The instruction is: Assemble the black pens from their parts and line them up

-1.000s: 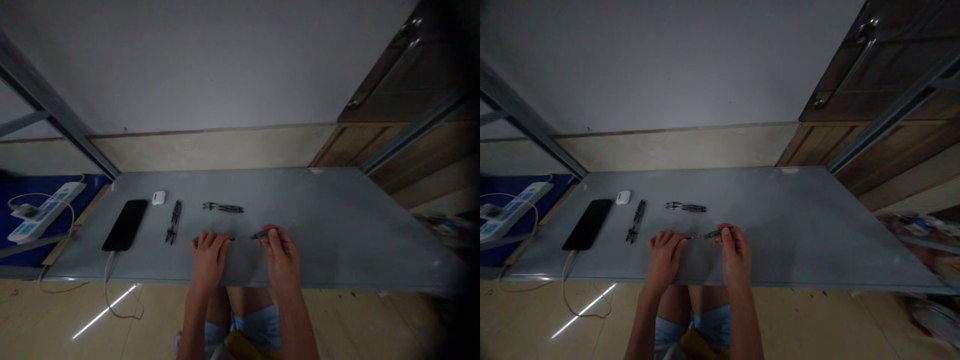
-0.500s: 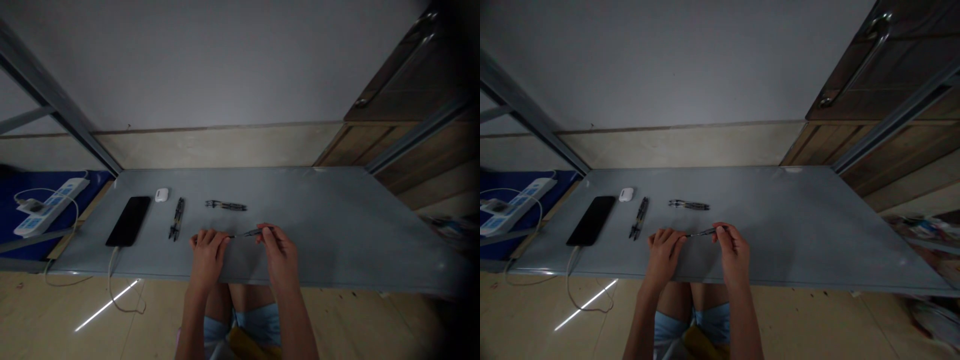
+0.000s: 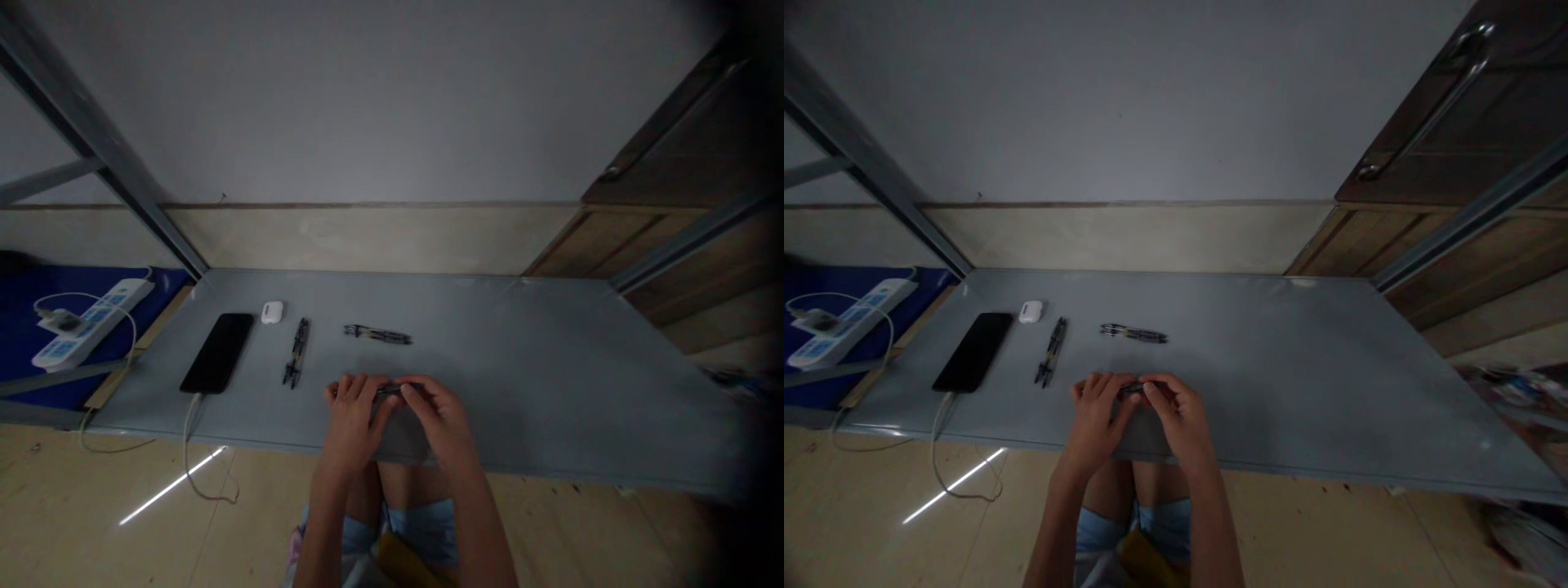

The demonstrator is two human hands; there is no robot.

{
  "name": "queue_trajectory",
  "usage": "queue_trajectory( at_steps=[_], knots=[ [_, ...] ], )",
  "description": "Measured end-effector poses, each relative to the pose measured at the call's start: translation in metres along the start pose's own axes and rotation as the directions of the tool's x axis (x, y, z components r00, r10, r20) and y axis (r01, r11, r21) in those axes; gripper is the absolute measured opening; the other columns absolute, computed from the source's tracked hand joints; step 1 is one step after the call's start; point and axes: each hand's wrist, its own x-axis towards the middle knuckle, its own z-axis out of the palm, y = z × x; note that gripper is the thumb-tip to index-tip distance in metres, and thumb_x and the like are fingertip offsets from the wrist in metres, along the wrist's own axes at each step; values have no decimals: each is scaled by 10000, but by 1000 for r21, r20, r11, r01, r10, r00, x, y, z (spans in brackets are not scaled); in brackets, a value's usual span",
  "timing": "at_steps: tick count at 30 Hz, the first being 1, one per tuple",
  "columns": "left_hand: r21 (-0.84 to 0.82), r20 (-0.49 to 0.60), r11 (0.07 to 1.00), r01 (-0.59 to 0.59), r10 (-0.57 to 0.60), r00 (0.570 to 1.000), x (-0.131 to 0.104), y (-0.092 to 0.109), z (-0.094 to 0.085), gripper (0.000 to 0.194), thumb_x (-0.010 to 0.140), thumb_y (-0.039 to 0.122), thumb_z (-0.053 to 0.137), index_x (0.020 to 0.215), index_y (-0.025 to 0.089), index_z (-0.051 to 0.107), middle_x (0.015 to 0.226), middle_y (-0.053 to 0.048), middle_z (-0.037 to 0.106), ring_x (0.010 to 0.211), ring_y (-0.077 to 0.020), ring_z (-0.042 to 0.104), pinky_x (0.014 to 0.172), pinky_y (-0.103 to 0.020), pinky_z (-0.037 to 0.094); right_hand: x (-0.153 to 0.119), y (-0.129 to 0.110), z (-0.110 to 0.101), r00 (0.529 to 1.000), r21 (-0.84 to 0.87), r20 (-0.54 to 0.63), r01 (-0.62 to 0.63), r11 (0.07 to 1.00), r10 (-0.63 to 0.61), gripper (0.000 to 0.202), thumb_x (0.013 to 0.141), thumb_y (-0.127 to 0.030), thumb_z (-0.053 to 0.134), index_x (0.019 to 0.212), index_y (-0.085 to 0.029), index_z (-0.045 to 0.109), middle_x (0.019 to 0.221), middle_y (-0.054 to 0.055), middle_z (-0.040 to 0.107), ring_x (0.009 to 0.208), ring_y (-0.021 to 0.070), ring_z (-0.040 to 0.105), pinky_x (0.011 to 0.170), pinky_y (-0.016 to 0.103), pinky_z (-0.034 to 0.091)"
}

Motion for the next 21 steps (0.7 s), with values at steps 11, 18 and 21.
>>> queue_trajectory(
  at_steps=[11,18,21],
  knots=[
    [23,23,1000,-21,21,1000,0,-6,0,188,944,355,478,1011,310,649,920,-18,649,920,-231,514,801,-410,333,-2,3,2,1000,-261,1,18,965,-19,446,892,-466,497,538,-196,527,475,-17,479,488,143,497,535,269,397],
    [26,19,1000,-11,10,1000,0,-5,1,189,945,361,480,939,283,651,889,-2,657,897,-214,511,799,-386,315,-1,2,-7,989,-290,85,144,946,-124,286,865,-422,551,677,-206,561,624,-12,538,614,159,507,582,266,391],
    [-13,29,999,-44,45,999,0,0,2,176,912,399,538,1033,317,634,945,11,663,919,-215,507,808,-381,310,-1,5,-8,992,-372,4,119,921,-127,451,893,-454,491,527,-198,428,494,-26,391,501,133,404,511,273,315]
  ],
)
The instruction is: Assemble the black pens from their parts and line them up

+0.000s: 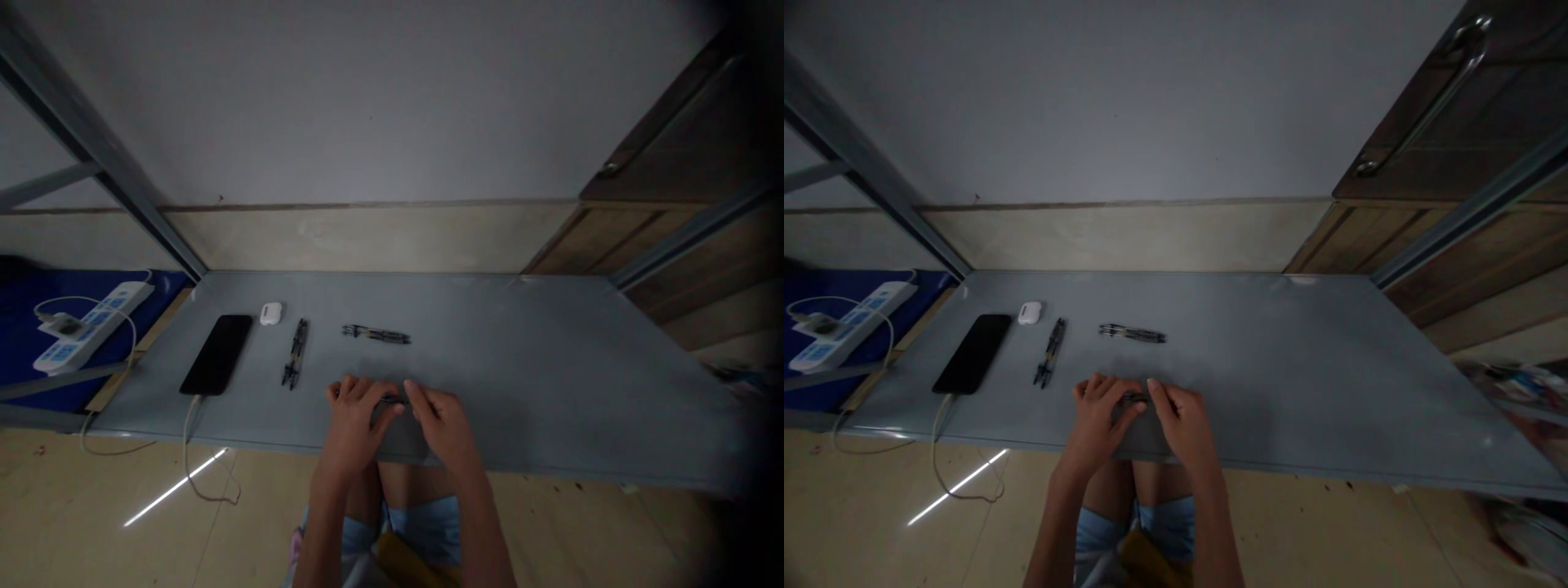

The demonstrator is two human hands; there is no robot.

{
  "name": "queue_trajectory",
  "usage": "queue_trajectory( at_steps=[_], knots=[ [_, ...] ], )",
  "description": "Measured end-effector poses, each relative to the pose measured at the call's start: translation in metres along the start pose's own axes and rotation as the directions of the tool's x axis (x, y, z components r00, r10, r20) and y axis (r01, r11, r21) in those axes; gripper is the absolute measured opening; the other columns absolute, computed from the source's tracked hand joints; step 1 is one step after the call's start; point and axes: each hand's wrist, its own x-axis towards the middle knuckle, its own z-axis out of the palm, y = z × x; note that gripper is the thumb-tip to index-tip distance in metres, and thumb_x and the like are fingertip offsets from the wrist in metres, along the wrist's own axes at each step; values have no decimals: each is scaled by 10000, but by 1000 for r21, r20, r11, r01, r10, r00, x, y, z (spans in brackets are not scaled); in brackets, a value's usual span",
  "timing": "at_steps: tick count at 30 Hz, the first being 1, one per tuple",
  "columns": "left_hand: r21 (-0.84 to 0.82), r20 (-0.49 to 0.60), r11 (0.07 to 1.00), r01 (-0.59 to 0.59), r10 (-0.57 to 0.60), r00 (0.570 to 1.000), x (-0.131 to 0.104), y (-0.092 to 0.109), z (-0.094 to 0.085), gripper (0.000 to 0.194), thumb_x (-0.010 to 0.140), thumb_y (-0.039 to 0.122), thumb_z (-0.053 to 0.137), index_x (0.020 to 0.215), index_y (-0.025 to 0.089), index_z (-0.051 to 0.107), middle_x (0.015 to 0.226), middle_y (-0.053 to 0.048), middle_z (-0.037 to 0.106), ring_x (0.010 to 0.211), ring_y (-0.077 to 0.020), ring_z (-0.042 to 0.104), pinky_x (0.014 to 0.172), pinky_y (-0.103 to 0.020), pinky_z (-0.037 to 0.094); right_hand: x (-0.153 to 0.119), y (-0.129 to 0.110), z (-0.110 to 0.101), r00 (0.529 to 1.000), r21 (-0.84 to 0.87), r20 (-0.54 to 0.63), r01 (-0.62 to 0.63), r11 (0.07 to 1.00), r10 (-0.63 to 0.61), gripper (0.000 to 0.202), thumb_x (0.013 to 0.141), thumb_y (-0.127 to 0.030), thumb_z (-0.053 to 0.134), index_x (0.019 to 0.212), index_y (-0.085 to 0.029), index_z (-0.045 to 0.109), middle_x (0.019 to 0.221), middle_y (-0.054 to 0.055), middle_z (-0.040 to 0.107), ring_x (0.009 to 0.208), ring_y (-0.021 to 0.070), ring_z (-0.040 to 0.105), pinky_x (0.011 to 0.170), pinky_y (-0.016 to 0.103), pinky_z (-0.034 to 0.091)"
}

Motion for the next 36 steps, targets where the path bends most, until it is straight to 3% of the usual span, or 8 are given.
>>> queue_trajectory(
  at_steps=[7,11,15,18,21,25,31,36],
  knots=[
    [50,-28,997,55,-54,998,1,2,3,250,964,335,439,891,251,663,845,-14,662,877,-209,516,796,-379,297,-1,-3,-3,991,38,114,69,997,-73,265,885,-410,522,753,-192,593,674,-6,585,644,159,536,591,246,393],
    [-15,8,1000,7,-6,1000,1,7,0,171,915,380,538,1021,294,641,945,5,674,917,-213,519,812,-374,301,0,5,-2,997,-33,42,66,997,-65,430,910,-433,462,558,-186,483,525,-23,467,523,133,469,523,246,344],
    [6,12,1000,15,-15,1000,3,9,3,157,924,365,526,942,292,664,875,10,665,893,-210,517,793,-368,294,0,6,-1,999,-33,20,33,999,-33,482,919,-436,453,504,-190,437,465,-32,436,461,122,452,507,251,331],
    [58,-54,996,74,-71,996,3,7,6,196,947,323,484,905,263,666,848,-3,657,884,-211,515,787,-372,286,-1,-1,-2,993,33,93,65,997,-68,285,912,-398,497,749,-189,600,682,-7,613,641,149,574,603,237,403],
    [65,-75,995,81,-77,994,3,5,7,195,954,304,466,959,267,657,870,-5,659,886,-214,515,784,-370,286,-1,-6,-1,994,68,81,64,996,-70,192,909,-375,515,937,-202,594,847,6,649,744,153,595,632,226,425],
    [23,-40,999,43,-42,998,2,7,6,194,941,337,494,1084,296,618,961,3,668,922,-218,518,803,-370,297,-1,-2,0,996,29,43,72,997,-74,201,918,-380,499,869,-197,563,774,-4,612,689,144,568,583,220,397],
    [21,13,1000,4,-4,1000,4,12,11,170,919,366,529,1030,308,644,915,3,656,916,-224,508,820,-380,309,1,8,3,988,-112,-105,99,989,-110,412,937,-397,445,590,-177,469,514,-46,413,492,104,425,527,242,309],
    [-1,55,999,-34,34,998,4,10,12,213,898,403,557,1092,353,628,899,11,637,906,-219,494,809,-377,311,2,12,4,994,-79,-95,53,995,-61,496,929,-427,450,510,-162,468,465,-34,412,460,98,420,518,247,295]
  ],
)
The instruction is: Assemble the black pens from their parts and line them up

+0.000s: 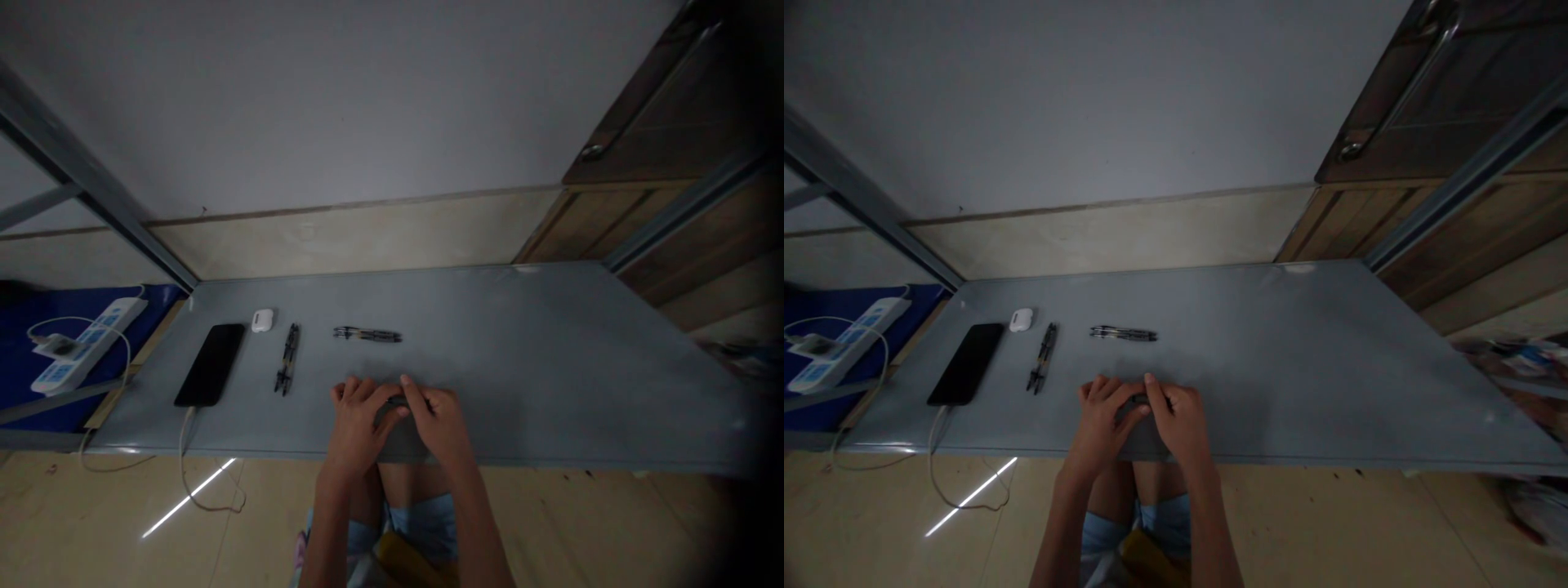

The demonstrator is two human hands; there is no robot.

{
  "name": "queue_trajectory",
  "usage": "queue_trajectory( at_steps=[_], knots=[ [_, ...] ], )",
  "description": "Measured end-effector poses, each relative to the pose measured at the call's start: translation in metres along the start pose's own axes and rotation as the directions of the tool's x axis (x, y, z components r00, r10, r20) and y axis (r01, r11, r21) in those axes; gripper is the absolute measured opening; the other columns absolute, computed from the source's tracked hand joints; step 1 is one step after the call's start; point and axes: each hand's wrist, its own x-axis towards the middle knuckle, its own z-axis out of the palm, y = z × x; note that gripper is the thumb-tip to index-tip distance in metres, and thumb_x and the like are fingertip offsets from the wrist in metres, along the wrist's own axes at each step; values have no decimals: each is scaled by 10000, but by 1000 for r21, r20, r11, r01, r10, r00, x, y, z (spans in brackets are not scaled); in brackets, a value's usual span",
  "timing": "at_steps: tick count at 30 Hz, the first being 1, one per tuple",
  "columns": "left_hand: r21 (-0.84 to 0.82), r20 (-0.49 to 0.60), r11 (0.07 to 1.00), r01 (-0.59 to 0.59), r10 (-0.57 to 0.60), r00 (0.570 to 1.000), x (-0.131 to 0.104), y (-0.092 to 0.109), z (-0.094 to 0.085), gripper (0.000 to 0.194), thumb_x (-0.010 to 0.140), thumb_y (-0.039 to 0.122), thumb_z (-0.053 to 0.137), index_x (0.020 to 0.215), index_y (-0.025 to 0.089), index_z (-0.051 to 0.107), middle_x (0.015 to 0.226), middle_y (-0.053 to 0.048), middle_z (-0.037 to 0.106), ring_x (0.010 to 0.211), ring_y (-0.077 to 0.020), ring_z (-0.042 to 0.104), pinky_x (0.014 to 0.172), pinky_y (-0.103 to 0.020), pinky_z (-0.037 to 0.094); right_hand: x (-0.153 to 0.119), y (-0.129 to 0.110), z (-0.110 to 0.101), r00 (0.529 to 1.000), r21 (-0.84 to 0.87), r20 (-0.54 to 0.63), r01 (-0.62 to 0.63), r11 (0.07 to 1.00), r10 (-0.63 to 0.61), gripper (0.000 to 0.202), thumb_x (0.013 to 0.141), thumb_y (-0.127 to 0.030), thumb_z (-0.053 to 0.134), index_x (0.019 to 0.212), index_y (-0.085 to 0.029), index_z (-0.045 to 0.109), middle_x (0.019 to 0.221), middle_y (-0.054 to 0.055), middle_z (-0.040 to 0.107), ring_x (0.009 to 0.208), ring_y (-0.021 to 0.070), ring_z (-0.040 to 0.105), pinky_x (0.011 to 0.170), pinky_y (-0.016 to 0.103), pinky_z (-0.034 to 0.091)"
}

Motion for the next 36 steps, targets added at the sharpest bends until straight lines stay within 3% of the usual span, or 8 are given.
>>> queue_trajectory(
  at_steps=[3,8,10,14,18,26,32,36],
  knots=[
    [11,0,1000,2,-2,1000,1,-6,0,201,907,398,543,1079,360,641,872,9,631,897,-217,493,801,-375,309,1,-2,-2,999,30,25,-22,999,21,492,919,-441,461,508,-169,447,468,-36,402,469,104,418,507,243,296],
    [22,-37,998,53,-52,998,1,-16,-1,233,960,363,446,952,299,670,850,2,628,881,-205,497,794,-379,302,2,-10,-8,986,134,164,4,991,-26,308,909,-410,492,712,-179,544,649,-21,534,631,134,514,582,221,368],
    [41,-42,998,57,-56,998,0,-18,-2,265,970,354,423,903,279,669,829,-2,623,874,-205,498,791,-380,302,2,-10,-7,982,117,186,15,993,-36,311,915,-410,479,702,-186,516,637,-29,503,624,132,495,574,223,355],
    [79,-52,995,53,-49,997,0,-19,-3,240,961,377,436,974,300,663,843,-10,626,878,-215,502,782,-378,315,2,-5,0,992,27,122,26,999,-29,412,912,-439,465,589,-191,405,532,-51,373,522,113,399,530,241,299],
    [60,-32,998,9,-7,999,0,-18,-3,298,907,440,524,1181,342,588,947,-14,635,918,-228,502,788,-377,333,3,-3,4,998,75,62,-20,997,15,426,914,-437,446,573,-180,452,525,-43,364,507,112,387,504,243,285],
    [54,-28,998,20,-19,999,-1,-11,-7,253,958,354,440,1115,349,638,845,-21,593,873,-210,492,794,-373,333,1,-11,6,989,168,-45,-133,977,142,465,880,-447,494,521,-198,334,511,-53,259,479,97,293,474,246,257],
    [-35,-2,999,7,-7,1000,-1,-14,-7,229,968,314,430,1004,287,654,863,-6,615,868,-197,495,779,-344,327,-1,-12,2,996,168,85,7,986,-22,334,868,-395,532,613,-186,482,580,-34,448,574,126,461,554,234,352],
    [-15,-18,1000,11,-11,1000,-2,-13,-6,213,968,306,435,980,273,645,863,-7,612,866,-199,498,771,-339,334,-1,-13,3,994,91,101,42,995,-51,333,876,-383,522,616,-186,455,574,-41,422,563,119,457,553,232,341]
  ],
)
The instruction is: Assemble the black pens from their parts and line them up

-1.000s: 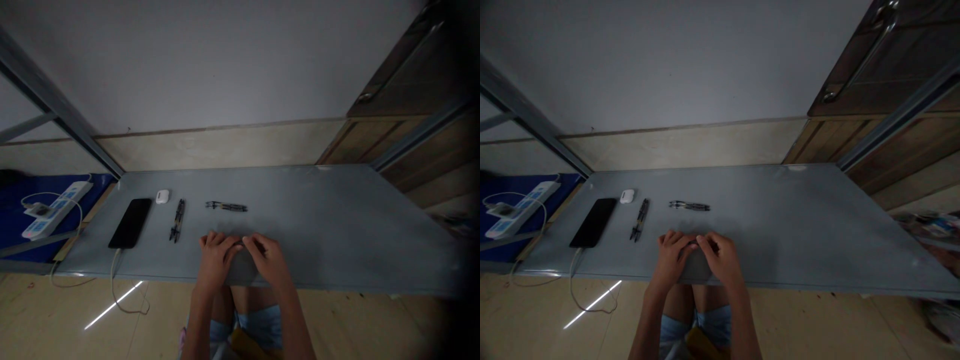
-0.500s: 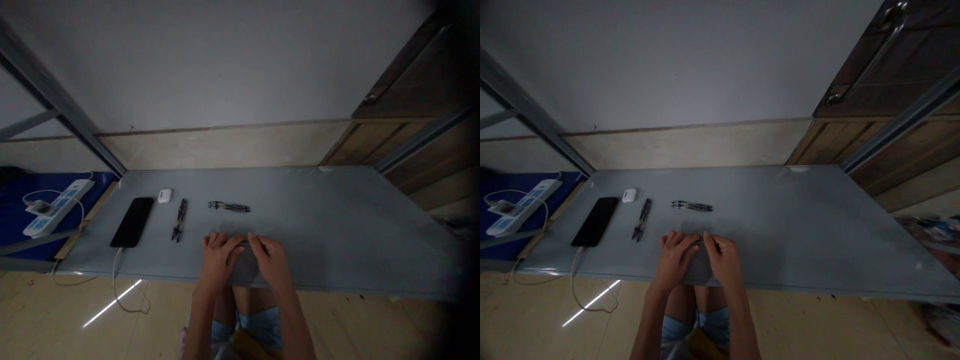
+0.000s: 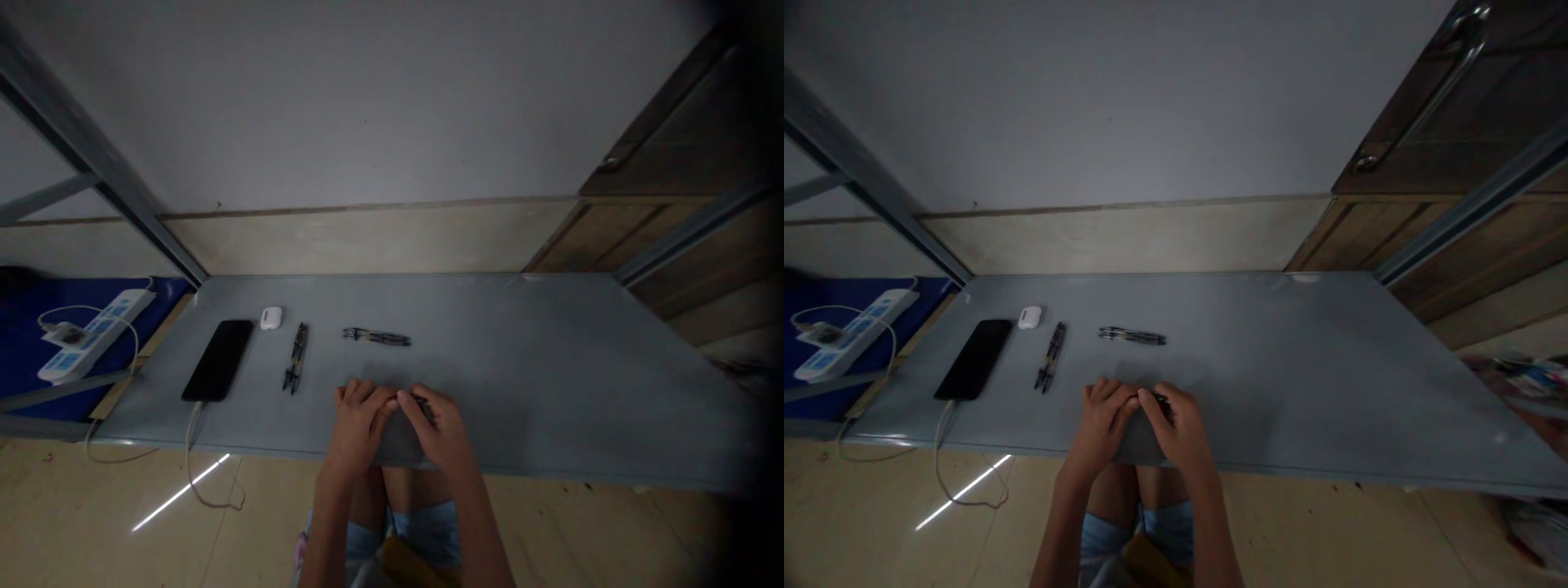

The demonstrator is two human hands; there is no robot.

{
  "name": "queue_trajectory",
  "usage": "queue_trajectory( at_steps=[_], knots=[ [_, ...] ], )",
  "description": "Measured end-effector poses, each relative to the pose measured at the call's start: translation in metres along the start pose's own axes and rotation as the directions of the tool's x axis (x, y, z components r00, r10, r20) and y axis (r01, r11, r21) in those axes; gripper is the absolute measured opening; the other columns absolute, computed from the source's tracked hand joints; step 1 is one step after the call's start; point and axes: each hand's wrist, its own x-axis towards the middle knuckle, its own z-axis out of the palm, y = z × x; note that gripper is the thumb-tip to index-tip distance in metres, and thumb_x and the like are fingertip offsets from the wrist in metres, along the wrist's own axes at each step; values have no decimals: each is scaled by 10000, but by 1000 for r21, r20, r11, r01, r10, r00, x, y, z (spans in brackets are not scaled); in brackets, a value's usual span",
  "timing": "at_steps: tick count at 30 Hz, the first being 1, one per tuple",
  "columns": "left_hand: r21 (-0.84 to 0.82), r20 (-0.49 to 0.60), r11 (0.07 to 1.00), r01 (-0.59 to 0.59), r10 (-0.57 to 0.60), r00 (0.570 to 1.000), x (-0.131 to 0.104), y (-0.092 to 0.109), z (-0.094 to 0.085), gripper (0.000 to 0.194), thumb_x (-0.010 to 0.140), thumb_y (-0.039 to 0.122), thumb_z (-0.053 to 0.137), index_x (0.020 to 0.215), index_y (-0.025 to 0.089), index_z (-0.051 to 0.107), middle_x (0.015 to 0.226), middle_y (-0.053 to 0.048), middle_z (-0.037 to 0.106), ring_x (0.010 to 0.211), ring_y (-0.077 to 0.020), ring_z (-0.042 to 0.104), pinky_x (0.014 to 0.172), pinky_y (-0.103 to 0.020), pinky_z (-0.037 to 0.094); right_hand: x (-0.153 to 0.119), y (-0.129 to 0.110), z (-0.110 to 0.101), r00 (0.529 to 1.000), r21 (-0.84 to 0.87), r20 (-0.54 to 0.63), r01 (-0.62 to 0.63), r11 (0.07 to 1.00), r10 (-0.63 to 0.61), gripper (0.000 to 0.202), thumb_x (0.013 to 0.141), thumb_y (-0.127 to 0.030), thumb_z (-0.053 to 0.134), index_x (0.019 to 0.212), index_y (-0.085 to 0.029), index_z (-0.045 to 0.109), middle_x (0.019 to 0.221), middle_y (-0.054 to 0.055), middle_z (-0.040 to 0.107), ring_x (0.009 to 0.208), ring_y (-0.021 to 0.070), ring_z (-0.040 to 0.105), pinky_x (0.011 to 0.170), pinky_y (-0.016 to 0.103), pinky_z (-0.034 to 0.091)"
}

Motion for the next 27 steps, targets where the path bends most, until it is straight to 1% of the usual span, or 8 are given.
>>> queue_trajectory(
  at_steps=[4,10,14,19,21,23,25,27],
  knots=[
    [17,1,1000,-22,22,1000,0,5,2,232,971,334,420,1042,270,632,886,-21,611,867,-208,501,768,-359,351,0,-2,4,991,71,-108,-73,995,80,390,877,-399,510,561,-180,446,532,-44,352,516,107,395,503,228,314],
    [37,-15,999,-33,34,999,0,5,4,250,963,366,429,1070,267,632,892,-43,612,867,-222,504,760,-375,368,1,-8,9,966,168,-192,-139,976,171,382,866,-392,522,560,-164,530,529,-22,450,535,121,427,511,231,334],
    [-92,-48,995,30,-34,998,-1,0,4,233,976,351,391,1055,249,585,944,-38,625,915,-225,538,794,-380,399,2,-9,10,981,231,-110,-130,964,158,351,855,-418,544,606,-172,543,565,-17,493,575,137,474,535,233,371],
    [-515,-149,828,219,-339,929,-5,4,-2,280,1005,366,259,1086,197,467,912,-54,639,829,-169,615,749,-318,476,3,-14,14,998,250,29,-56,967,50,152,852,-355,577,845,-205,597,782,0,625,748,165,586,684,251,453],
    [-592,-198,789,167,-343,918,-4,9,-5,290,1006,364,259,1144,200,454,1129,-89,615,1067,-171,582,905,-330,459,3,-16,16,995,275,79,-76,958,57,221,845,-340,597,1036,-230,602,937,23,674,873,187,623,779,280,474],
    [-629,-206,767,122,-316,926,-3,14,-8,320,1007,352,264,1248,213,421,1365,-97,487,1303,-167,417,1059,-351,364,4,-17,19,990,311,123,-100,945,64,292,858,-339,586,1133,-242,597,1042,42,688,957,201,634,846,306,477],
    [-657,-166,745,116,-294,941,-1,16,-8,355,1006,349,271,1308,222,407,1461,-84,392,1381,-160,311,1126,-361,286,3,-15,19,987,326,147,-113,939,68,251,881,-344,553,1091,-237,642,1034,46,701,940,201,648,838,307,485],
    [-694,-131,710,119,-288,949,1,17,-6,363,1000,359,297,1303,217,439,1442,-83,432,1357,-162,357,1124,-359,291,4,-13,17,989,316,125,-119,941,83,224,889,-351,540,1004,-226,686,946,39,716,854,195,658,778,297,496]
  ],
)
